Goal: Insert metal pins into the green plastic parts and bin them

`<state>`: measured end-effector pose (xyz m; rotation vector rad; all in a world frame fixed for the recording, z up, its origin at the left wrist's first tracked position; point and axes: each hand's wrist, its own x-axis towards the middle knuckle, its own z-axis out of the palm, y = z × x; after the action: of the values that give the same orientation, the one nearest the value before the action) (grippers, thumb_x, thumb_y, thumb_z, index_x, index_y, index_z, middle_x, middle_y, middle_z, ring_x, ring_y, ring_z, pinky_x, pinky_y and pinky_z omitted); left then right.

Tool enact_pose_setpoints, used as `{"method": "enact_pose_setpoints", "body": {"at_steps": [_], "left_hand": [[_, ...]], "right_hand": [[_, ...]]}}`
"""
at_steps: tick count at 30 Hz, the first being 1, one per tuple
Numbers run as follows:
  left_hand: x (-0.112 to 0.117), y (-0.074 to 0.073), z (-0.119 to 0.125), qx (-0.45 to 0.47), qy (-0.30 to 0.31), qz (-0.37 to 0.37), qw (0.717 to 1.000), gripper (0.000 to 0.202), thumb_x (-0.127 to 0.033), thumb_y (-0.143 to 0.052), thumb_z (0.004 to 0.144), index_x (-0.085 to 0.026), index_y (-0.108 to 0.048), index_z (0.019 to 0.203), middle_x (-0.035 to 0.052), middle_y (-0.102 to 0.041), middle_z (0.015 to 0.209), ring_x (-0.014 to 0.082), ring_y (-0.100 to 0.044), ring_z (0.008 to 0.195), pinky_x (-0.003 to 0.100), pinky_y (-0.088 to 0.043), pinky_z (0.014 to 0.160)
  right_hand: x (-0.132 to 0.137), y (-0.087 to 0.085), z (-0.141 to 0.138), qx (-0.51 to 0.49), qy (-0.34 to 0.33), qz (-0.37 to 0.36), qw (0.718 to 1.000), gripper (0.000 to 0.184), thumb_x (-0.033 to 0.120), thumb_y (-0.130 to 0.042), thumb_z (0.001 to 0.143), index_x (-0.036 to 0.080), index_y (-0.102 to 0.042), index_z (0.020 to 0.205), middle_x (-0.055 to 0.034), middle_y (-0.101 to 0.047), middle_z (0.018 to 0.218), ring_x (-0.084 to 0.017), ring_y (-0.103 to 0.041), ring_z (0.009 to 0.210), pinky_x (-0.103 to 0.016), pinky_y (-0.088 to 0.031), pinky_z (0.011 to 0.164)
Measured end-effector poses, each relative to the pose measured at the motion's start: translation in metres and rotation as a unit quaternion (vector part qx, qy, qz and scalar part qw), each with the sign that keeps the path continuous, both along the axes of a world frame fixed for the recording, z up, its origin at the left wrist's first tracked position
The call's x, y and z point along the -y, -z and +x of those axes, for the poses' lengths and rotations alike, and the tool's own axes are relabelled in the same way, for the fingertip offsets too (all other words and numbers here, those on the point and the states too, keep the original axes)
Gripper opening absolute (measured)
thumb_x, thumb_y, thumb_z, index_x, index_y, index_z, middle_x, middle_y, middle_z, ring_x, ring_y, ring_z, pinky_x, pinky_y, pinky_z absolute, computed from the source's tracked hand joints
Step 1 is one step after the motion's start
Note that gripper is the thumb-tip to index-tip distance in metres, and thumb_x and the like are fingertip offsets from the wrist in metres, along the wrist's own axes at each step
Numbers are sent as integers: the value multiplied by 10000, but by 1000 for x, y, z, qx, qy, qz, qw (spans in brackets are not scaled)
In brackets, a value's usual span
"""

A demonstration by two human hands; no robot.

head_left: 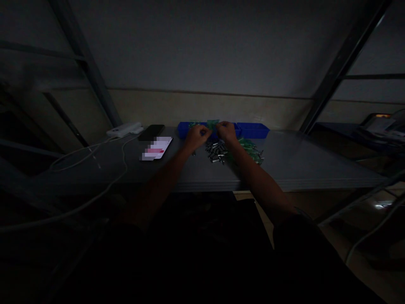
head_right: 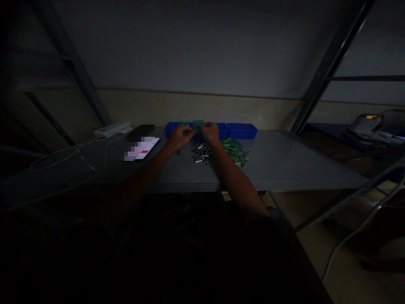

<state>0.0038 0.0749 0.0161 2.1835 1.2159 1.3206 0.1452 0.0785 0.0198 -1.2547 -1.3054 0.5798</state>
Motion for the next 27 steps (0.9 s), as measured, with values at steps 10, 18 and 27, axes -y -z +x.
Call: {"method": "enact_pose_setpoints", "body": {"at_steps": [10,18,27], "left_hand": [[-16,2,-13,151,-64,-172,971,687,-706,-257,839,-180,-678,707,87,-612,596,207,-590,673,298,-427,628],[-6,-4,-7,162,-66,-177,969,224,-326,-534,782,-183,-603,624,20,-579,569,141,-527,562,242,-360,498],[-4,-5,-4,209,-5,-138,968,48,-214,-582,717,-171,-605,721,14,-611,676,149,-585,673,243,-439,599]], "right_hand": [[9,0,-13,74,-42,60,995,118,184,-488,696,187,-565,785,46,-565,522,-143,-573,524,-255,-454,593],[7,0,-9,82,-9,79,993,92,222,-483,727,183,-562,700,20,-572,605,-140,-551,622,-267,-452,666],[7,-1,-7,67,14,34,997,141,248,-502,739,168,-589,663,10,-577,648,-148,-559,694,-259,-424,677]]}}
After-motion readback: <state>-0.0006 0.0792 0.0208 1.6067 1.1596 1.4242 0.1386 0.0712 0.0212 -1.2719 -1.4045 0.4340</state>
